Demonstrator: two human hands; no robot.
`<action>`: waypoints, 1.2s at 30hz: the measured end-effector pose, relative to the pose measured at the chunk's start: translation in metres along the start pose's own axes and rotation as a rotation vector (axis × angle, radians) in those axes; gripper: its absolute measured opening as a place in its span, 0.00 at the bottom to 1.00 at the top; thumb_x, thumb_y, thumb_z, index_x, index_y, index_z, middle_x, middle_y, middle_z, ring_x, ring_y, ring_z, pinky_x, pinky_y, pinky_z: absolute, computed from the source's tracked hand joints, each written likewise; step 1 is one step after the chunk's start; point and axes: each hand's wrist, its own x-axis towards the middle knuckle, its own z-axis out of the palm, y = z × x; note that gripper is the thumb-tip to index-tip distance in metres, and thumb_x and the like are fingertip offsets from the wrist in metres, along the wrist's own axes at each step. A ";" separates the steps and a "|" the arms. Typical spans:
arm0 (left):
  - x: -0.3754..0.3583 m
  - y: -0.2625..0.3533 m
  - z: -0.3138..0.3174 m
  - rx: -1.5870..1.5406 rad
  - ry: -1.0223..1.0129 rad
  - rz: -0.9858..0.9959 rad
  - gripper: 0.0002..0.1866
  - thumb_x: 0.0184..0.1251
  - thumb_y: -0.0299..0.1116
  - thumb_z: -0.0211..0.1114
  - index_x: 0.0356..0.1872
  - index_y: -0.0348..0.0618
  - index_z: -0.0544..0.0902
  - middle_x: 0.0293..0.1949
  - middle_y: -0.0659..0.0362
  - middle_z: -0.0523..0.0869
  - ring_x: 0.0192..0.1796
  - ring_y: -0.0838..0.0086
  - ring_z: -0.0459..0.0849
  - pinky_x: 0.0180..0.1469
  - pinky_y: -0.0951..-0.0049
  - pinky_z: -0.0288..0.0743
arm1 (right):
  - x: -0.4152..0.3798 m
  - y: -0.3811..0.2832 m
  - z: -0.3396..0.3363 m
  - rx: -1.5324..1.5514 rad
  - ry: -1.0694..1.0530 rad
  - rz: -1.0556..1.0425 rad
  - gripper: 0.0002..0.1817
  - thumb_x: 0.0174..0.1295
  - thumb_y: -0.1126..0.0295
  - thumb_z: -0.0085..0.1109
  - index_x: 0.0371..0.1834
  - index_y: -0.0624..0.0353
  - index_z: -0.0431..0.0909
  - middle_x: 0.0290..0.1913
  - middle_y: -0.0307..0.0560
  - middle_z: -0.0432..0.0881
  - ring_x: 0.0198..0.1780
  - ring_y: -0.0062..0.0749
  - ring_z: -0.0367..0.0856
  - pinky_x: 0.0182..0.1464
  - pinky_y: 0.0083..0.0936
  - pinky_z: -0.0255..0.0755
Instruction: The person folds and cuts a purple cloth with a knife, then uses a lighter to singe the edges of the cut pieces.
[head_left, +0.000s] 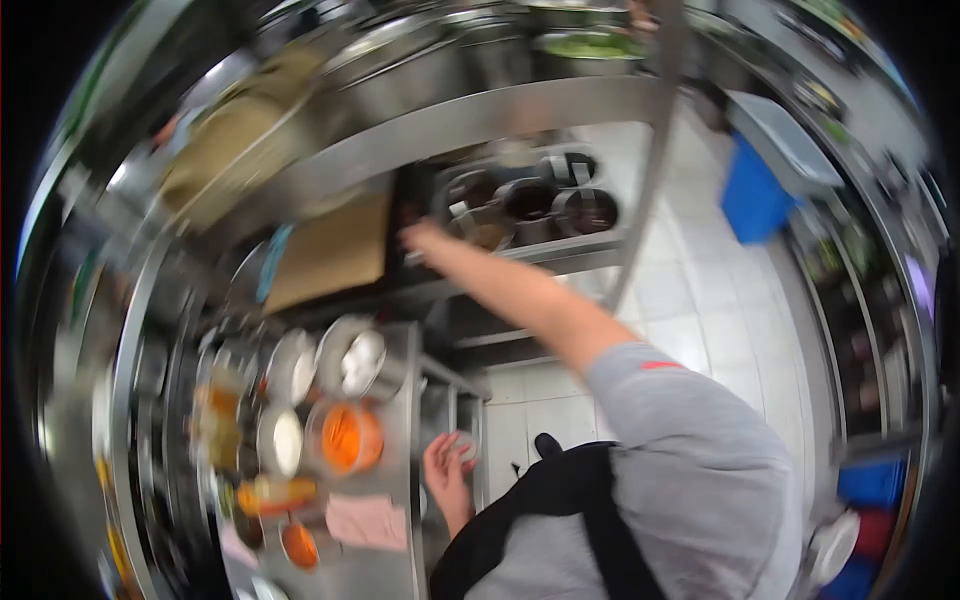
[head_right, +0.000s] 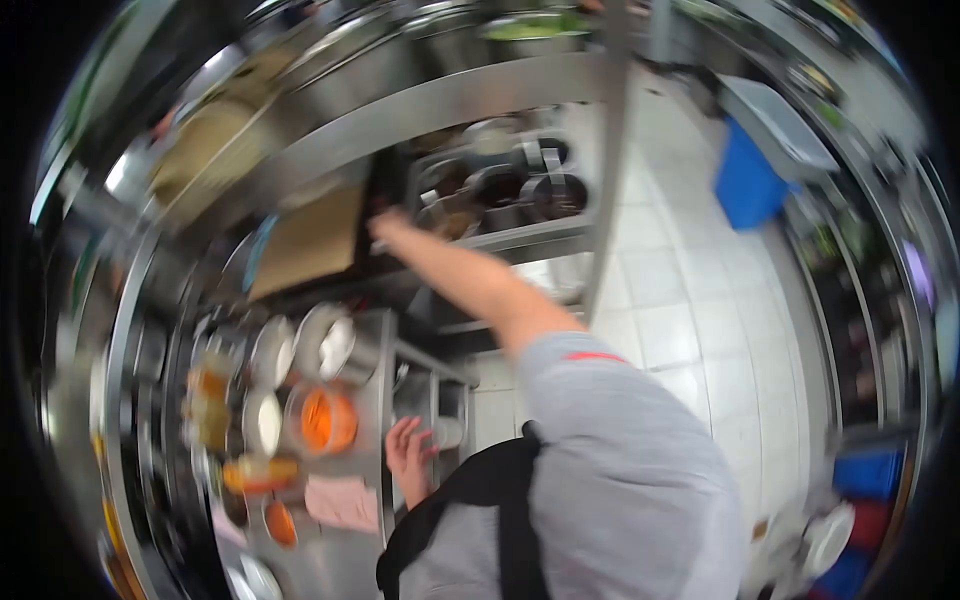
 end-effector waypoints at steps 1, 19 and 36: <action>0.010 -0.005 -0.002 0.012 0.000 -0.030 0.20 0.63 0.33 0.58 0.56 0.43 0.67 0.53 0.55 0.75 0.45 0.72 0.79 0.40 0.74 0.76 | 0.018 -0.001 0.010 -0.068 0.063 0.000 0.10 0.50 0.67 0.58 0.30 0.62 0.78 0.26 0.46 0.79 0.29 0.33 0.79 0.27 0.32 0.70; 0.047 -0.038 0.245 0.351 -1.066 -0.154 0.13 0.67 0.30 0.54 0.50 0.40 0.72 0.48 0.58 0.79 0.44 0.75 0.79 0.42 0.77 0.71 | -0.441 0.051 -0.383 -0.176 0.097 0.127 0.25 0.61 0.62 0.53 0.59 0.64 0.66 0.51 0.47 0.76 0.48 0.25 0.75 0.46 0.23 0.71; -0.179 -0.068 0.616 0.291 -1.731 0.081 0.14 0.65 0.33 0.55 0.50 0.40 0.73 0.49 0.59 0.78 0.48 0.74 0.78 0.47 0.75 0.71 | -0.716 0.012 -0.593 0.021 0.940 -0.013 0.21 0.62 0.67 0.52 0.58 0.62 0.67 0.54 0.46 0.75 0.48 0.26 0.75 0.51 0.24 0.68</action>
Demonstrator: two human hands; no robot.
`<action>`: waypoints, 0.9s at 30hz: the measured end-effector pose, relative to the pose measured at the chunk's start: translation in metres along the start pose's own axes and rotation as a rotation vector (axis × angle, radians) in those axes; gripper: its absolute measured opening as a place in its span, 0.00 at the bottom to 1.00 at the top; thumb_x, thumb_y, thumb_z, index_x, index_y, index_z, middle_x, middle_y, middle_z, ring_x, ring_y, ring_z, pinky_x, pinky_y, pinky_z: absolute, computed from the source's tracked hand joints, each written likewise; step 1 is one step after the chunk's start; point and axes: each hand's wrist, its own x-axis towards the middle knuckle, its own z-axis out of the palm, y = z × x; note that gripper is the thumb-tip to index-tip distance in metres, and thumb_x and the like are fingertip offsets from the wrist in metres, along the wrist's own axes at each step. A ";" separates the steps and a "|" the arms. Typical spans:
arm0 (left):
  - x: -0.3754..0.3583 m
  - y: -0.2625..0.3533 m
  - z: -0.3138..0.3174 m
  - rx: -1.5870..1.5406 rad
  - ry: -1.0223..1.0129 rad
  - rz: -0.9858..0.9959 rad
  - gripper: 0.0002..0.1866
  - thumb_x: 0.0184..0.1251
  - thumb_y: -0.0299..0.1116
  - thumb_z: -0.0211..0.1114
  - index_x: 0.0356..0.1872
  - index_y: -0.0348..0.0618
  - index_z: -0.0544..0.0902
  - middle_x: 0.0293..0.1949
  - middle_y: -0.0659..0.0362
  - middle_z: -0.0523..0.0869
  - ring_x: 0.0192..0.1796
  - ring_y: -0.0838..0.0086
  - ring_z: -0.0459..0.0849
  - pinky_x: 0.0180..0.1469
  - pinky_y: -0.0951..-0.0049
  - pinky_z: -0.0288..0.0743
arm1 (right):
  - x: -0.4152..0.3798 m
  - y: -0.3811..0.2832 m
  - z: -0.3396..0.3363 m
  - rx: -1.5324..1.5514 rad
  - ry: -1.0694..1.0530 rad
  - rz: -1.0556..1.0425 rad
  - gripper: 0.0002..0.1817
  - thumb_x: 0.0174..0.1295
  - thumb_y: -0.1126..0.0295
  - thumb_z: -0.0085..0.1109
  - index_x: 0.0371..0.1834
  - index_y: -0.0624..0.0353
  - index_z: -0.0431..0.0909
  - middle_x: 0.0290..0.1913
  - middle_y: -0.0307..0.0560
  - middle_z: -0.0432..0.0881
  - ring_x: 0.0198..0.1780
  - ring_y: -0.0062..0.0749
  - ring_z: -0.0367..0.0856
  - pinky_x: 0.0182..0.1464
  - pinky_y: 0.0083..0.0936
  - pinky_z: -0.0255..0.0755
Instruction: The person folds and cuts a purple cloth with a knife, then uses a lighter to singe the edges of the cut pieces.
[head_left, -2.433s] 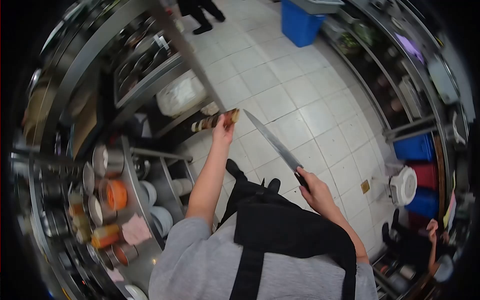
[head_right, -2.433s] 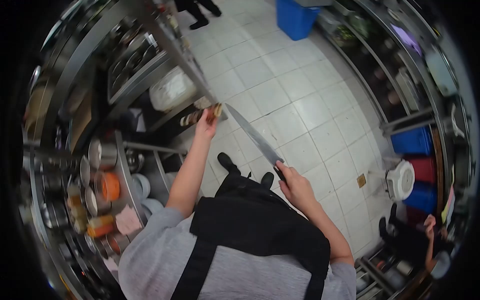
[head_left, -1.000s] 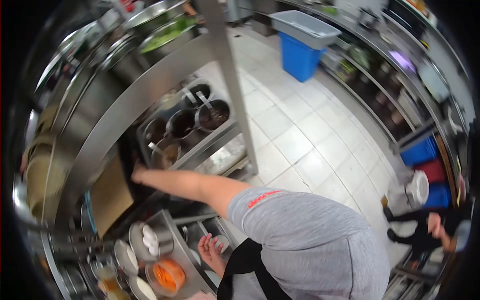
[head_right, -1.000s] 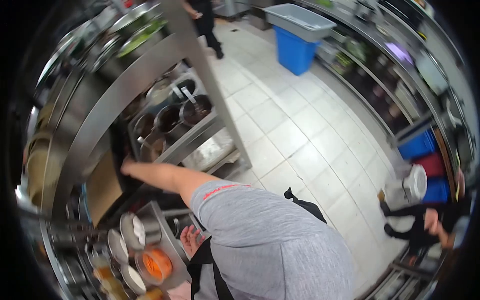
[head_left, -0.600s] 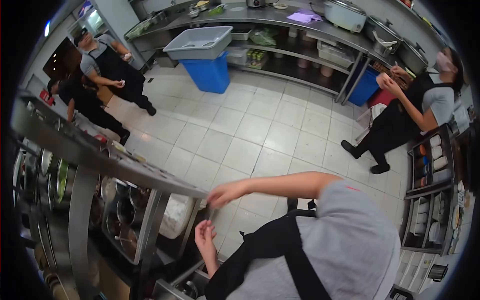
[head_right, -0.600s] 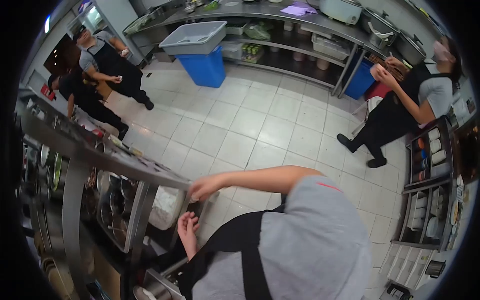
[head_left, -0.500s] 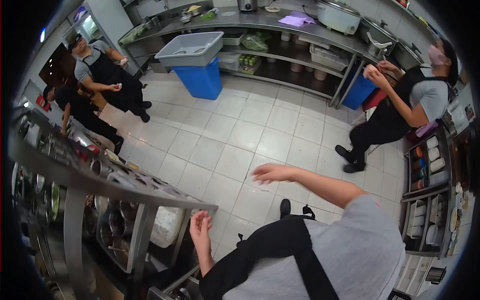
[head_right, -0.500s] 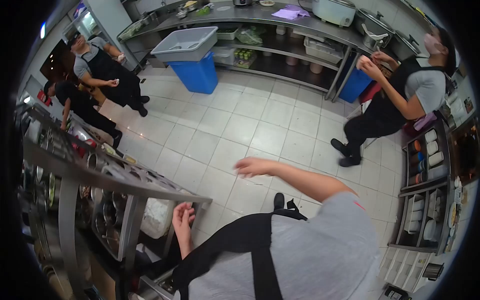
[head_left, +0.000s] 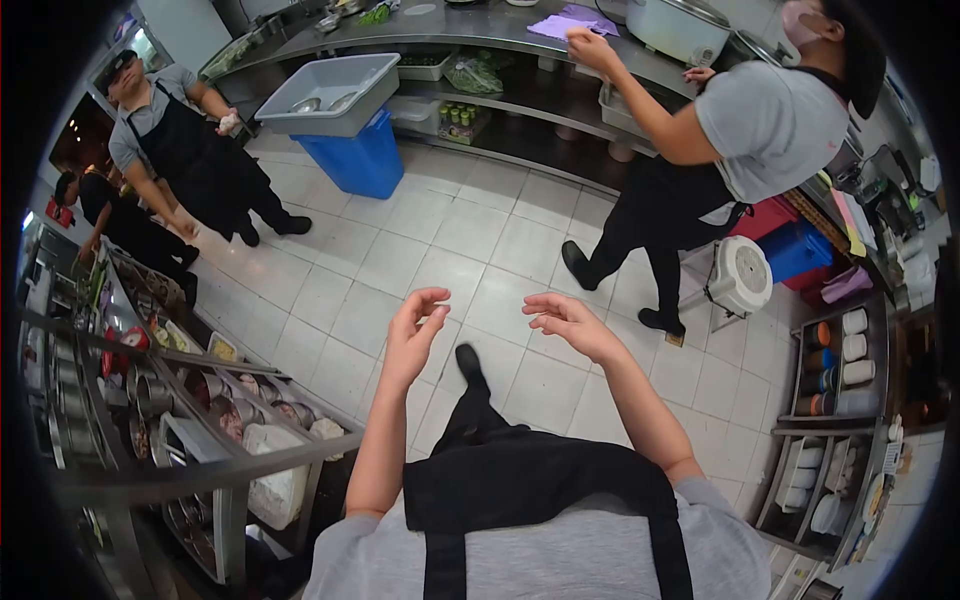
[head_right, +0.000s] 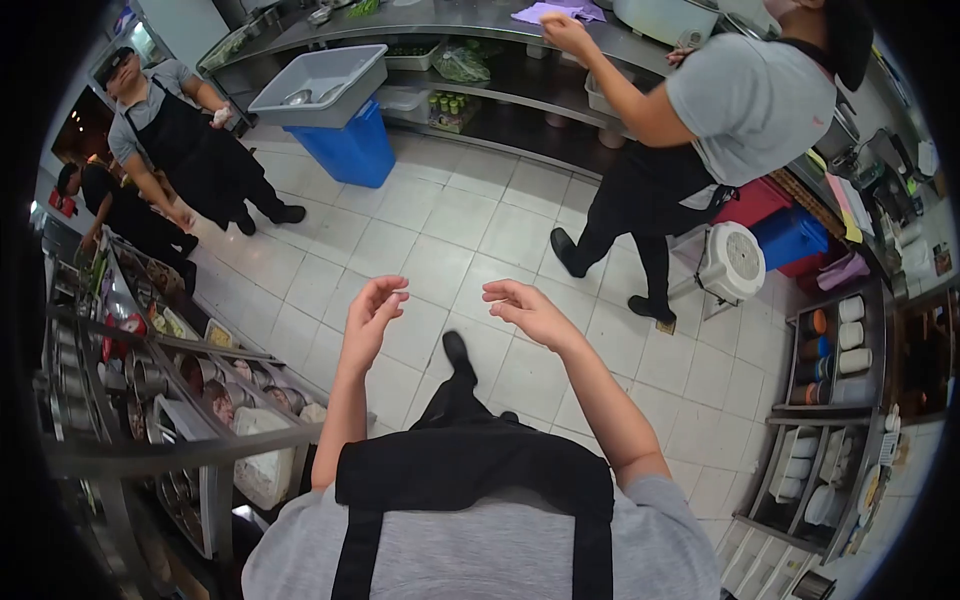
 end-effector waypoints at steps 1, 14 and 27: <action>0.023 -0.002 0.000 -0.006 -0.022 0.029 0.14 0.65 0.32 0.55 0.50 0.40 0.73 0.49 0.59 0.78 0.49 0.74 0.78 0.47 0.75 0.71 | 0.016 -0.002 -0.010 -0.005 -0.010 -0.037 0.21 0.62 0.68 0.52 0.58 0.62 0.67 0.53 0.46 0.75 0.48 0.26 0.75 0.51 0.25 0.68; 0.343 -0.028 -0.056 0.006 -0.091 -0.039 0.15 0.64 0.31 0.55 0.51 0.40 0.72 0.48 0.59 0.79 0.47 0.76 0.78 0.46 0.76 0.70 | 0.296 -0.126 -0.183 -0.230 0.213 -0.245 0.21 0.60 0.70 0.52 0.58 0.62 0.67 0.53 0.47 0.74 0.49 0.28 0.74 0.51 0.24 0.67; 0.550 -0.006 -0.059 -0.030 -0.052 0.130 0.14 0.64 0.33 0.57 0.48 0.38 0.74 0.46 0.60 0.80 0.46 0.78 0.77 0.45 0.78 0.70 | 0.466 -0.241 -0.336 -0.340 0.401 -0.235 0.21 0.61 0.68 0.52 0.57 0.62 0.68 0.52 0.46 0.75 0.50 0.27 0.74 0.50 0.23 0.68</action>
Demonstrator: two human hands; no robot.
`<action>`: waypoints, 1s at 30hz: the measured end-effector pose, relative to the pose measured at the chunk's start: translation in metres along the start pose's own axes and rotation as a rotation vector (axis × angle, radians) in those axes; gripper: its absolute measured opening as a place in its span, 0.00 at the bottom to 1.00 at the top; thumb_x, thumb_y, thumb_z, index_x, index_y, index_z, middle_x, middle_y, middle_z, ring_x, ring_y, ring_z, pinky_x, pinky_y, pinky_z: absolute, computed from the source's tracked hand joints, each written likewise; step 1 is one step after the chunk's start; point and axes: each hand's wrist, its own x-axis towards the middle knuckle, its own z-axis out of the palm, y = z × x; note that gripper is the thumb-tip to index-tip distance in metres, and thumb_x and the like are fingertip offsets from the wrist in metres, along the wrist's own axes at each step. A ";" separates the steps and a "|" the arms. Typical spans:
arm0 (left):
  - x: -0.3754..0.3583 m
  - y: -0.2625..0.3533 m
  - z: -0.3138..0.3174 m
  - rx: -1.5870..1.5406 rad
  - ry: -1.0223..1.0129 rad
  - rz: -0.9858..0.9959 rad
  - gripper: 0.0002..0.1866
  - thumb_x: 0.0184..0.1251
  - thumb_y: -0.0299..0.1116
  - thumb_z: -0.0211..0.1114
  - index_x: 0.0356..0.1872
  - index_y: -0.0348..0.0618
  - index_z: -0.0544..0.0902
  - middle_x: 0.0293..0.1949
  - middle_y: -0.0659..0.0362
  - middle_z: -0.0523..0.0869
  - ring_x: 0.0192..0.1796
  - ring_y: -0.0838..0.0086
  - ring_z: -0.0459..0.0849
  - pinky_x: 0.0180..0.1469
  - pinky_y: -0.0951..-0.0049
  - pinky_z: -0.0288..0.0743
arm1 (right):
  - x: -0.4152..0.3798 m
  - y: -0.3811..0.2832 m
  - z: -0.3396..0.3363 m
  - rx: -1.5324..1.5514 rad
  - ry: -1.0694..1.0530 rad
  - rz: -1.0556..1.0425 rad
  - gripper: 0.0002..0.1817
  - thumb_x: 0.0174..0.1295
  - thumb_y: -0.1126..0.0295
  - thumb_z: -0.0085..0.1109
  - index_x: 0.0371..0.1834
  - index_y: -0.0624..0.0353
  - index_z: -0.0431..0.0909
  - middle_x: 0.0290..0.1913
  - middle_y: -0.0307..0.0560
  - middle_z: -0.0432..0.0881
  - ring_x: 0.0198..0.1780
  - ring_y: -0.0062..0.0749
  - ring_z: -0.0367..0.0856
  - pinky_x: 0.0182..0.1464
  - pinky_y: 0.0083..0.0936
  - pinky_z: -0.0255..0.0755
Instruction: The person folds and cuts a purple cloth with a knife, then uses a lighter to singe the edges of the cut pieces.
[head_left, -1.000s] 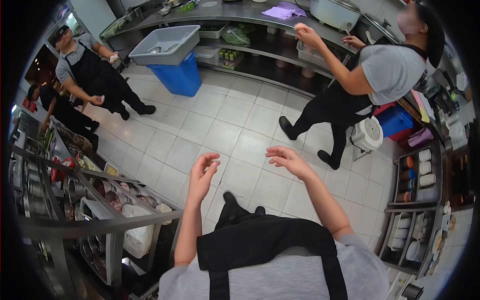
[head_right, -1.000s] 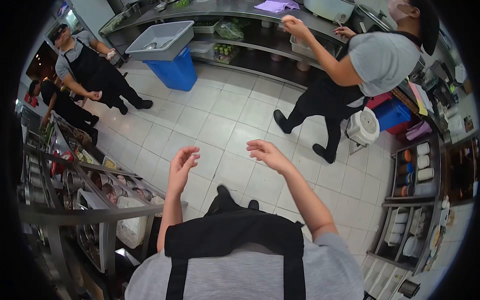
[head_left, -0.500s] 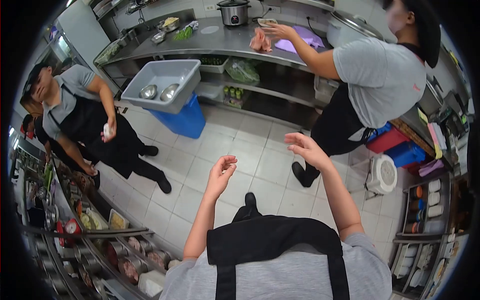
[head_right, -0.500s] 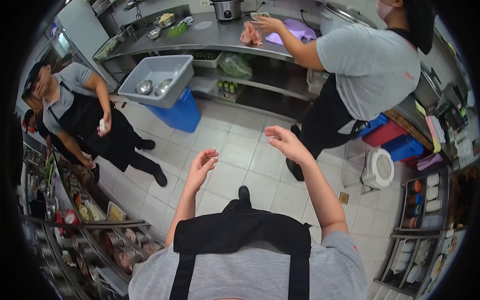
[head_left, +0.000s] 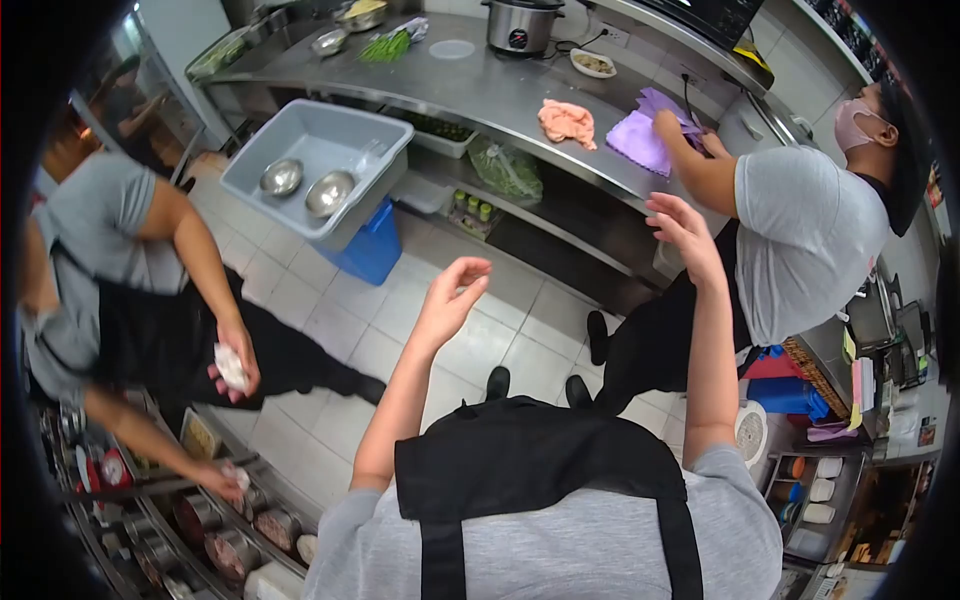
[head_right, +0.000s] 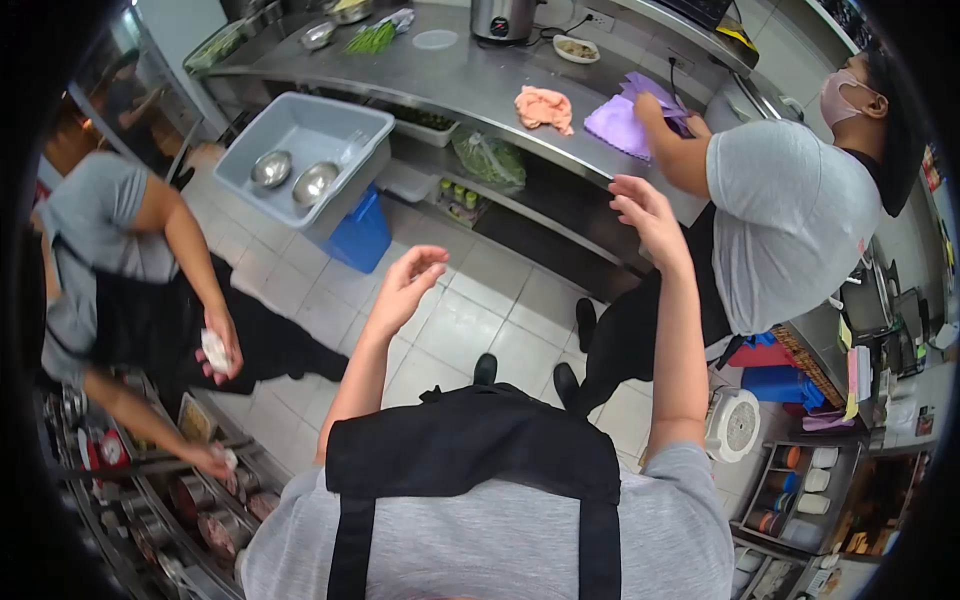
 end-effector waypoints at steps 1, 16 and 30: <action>0.009 -0.004 -0.004 0.008 -0.018 0.008 0.14 0.64 0.33 0.57 0.48 0.38 0.74 0.46 0.60 0.80 0.46 0.78 0.77 0.45 0.78 0.70 | 0.019 0.009 -0.002 -0.033 -0.012 0.006 0.21 0.60 0.68 0.52 0.56 0.63 0.69 0.52 0.47 0.75 0.50 0.28 0.74 0.51 0.24 0.68; 0.265 -0.011 0.043 -0.222 -0.120 0.034 0.09 0.65 0.28 0.57 0.44 0.38 0.77 0.41 0.62 0.81 0.44 0.81 0.76 0.46 0.81 0.69 | 0.085 -0.036 -0.059 0.576 0.915 -0.441 0.23 0.66 0.64 0.45 0.60 0.66 0.59 0.35 0.55 0.77 0.18 0.23 0.73 0.16 0.14 0.65; 0.512 -0.123 0.109 0.857 -0.425 0.513 0.28 0.59 0.44 0.59 0.56 0.34 0.70 0.58 0.43 0.70 0.61 0.53 0.66 0.61 0.56 0.58 | -0.039 0.025 -0.093 0.198 1.397 0.315 0.23 0.68 0.66 0.39 0.62 0.69 0.59 0.23 0.47 0.78 0.12 0.15 0.68 0.13 0.10 0.62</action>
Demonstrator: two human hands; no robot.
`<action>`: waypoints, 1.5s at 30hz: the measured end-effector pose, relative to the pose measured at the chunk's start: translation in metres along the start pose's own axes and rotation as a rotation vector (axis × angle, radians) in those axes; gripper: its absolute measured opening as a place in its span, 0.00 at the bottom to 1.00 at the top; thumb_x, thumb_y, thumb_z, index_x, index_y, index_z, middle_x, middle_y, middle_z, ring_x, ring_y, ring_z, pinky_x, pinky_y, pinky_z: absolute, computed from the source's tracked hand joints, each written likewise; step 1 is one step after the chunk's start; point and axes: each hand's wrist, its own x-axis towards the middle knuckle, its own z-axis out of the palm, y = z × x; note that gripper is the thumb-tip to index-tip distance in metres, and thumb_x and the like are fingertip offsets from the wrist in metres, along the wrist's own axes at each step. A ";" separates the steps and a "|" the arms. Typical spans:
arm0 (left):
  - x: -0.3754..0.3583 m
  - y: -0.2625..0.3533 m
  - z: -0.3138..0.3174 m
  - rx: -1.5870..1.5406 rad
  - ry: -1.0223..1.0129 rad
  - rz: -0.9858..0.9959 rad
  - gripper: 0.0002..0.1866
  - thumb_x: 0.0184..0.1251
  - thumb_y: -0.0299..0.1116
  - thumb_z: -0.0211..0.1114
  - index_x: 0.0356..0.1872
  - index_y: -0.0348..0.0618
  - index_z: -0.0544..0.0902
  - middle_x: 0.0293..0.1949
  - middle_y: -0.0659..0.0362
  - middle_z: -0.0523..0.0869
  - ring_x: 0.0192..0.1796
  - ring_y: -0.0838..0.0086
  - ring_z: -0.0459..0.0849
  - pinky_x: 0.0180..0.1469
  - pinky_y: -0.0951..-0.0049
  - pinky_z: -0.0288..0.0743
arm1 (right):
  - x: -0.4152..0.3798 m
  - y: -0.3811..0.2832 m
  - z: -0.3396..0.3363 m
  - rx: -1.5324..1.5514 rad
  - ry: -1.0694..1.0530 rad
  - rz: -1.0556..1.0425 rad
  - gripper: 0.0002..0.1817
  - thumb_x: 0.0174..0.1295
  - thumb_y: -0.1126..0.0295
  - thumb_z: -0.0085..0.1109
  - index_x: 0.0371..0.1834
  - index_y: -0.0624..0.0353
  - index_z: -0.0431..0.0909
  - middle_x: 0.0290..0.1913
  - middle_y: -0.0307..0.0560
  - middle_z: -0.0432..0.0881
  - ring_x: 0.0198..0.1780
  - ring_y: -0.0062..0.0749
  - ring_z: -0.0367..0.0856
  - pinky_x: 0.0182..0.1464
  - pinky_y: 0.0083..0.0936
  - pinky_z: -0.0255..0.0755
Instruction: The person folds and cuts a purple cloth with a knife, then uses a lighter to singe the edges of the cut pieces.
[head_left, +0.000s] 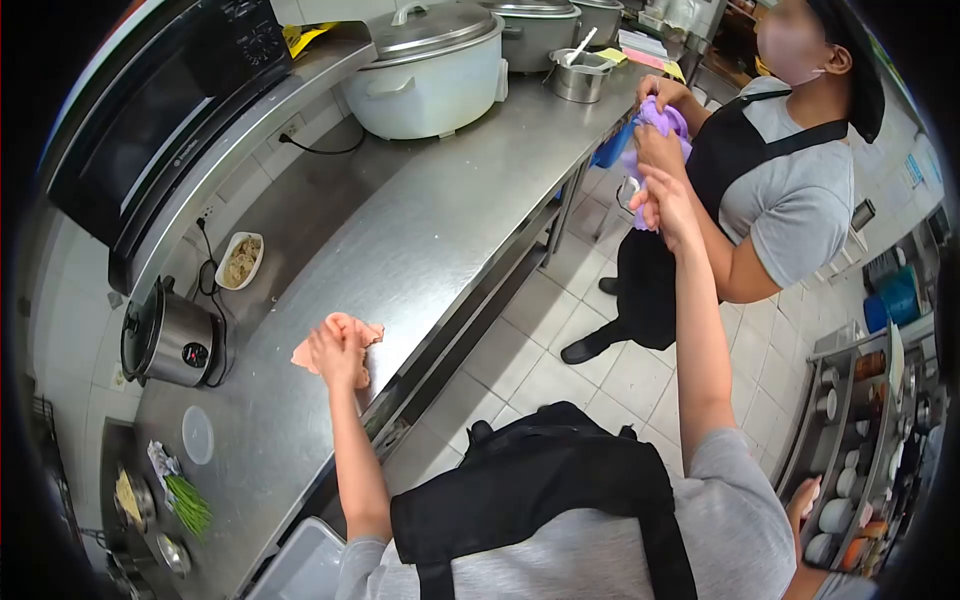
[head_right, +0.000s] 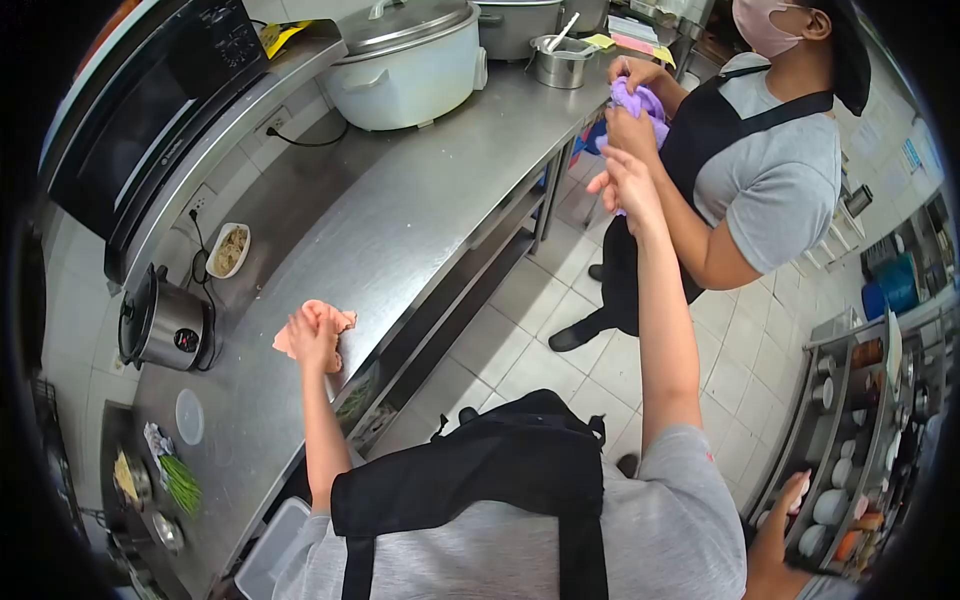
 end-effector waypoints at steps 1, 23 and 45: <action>0.000 0.014 0.010 0.106 -0.020 -0.050 0.32 0.60 0.48 0.56 0.59 0.34 0.67 0.63 0.43 0.64 0.67 0.53 0.59 0.65 0.53 0.52 | -0.006 0.004 0.004 -0.016 0.052 0.032 0.23 0.68 0.67 0.40 0.63 0.69 0.58 0.25 0.47 0.79 0.13 0.15 0.69 0.14 0.10 0.63; 0.091 0.160 0.107 0.177 -0.249 0.404 0.29 0.65 0.43 0.47 0.65 0.39 0.60 0.66 0.47 0.59 0.70 0.58 0.53 0.67 0.51 0.47 | -0.045 0.008 -0.057 0.002 0.385 -0.026 0.20 0.67 0.65 0.43 0.58 0.65 0.65 0.16 0.40 0.71 0.09 0.13 0.57 0.12 0.12 0.51; 0.105 0.176 0.118 -0.320 -0.029 0.540 0.33 0.60 0.43 0.58 0.65 0.43 0.61 0.66 0.43 0.57 0.68 0.50 0.54 0.67 0.52 0.46 | -0.074 0.016 -0.037 0.112 0.780 -0.288 0.04 0.55 0.73 0.60 0.26 0.62 0.77 0.19 0.32 0.73 0.19 0.10 0.64 0.21 0.12 0.56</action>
